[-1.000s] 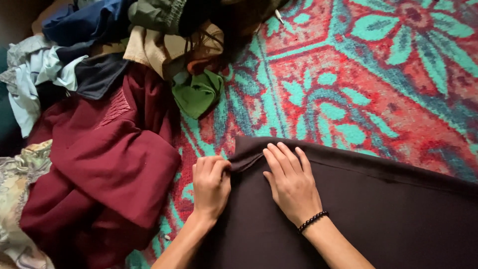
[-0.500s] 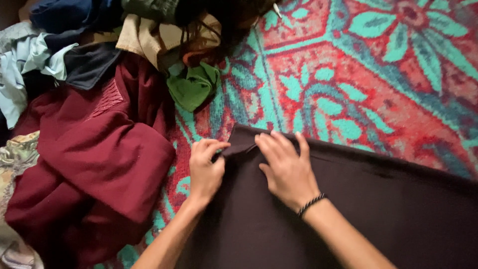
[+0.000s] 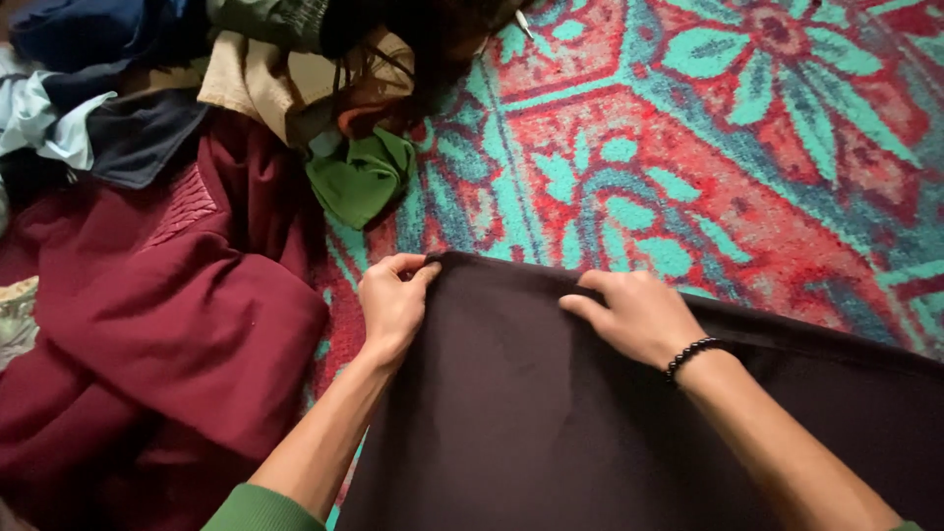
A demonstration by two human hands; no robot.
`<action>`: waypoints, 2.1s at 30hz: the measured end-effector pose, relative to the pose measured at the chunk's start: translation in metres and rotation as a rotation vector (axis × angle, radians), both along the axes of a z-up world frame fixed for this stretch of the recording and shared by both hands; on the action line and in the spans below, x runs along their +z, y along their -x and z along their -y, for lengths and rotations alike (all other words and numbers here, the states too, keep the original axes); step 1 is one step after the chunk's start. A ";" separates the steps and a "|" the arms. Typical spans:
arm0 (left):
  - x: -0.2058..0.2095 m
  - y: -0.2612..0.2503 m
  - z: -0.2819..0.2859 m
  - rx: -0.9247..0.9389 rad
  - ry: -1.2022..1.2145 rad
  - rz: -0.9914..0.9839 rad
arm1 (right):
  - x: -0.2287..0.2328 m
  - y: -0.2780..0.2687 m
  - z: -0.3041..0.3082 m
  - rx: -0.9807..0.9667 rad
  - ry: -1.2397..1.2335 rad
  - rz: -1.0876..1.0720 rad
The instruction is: The person picks up a piece of clothing from a pile on the floor, spreads it out, folds it neatly, and places it on a shelf.
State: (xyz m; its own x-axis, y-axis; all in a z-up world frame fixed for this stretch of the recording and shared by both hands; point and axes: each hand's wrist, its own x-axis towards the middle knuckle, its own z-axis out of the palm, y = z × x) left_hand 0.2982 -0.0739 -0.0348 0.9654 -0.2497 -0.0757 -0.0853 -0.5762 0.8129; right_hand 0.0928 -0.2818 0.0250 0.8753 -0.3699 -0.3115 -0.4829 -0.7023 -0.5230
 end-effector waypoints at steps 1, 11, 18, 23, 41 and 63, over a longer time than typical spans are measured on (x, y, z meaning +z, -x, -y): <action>-0.007 -0.004 0.001 0.001 -0.042 0.041 | -0.005 0.004 0.005 -0.037 0.066 -0.050; 0.053 0.132 0.057 -0.451 0.035 0.936 | 0.024 0.075 0.051 -0.080 0.089 -0.322; 0.014 0.173 0.097 -0.630 -0.503 0.556 | 0.017 0.146 0.132 -0.032 0.056 -0.478; -0.010 0.177 0.099 -0.513 -0.456 0.736 | -0.010 0.180 0.152 -0.249 0.142 -0.232; 0.012 0.261 0.154 -0.778 -0.289 0.892 | 0.014 0.369 0.241 -0.362 0.043 -0.420; -0.017 0.252 0.157 -0.721 -0.469 0.680 | -0.037 0.345 0.143 -0.697 0.612 0.539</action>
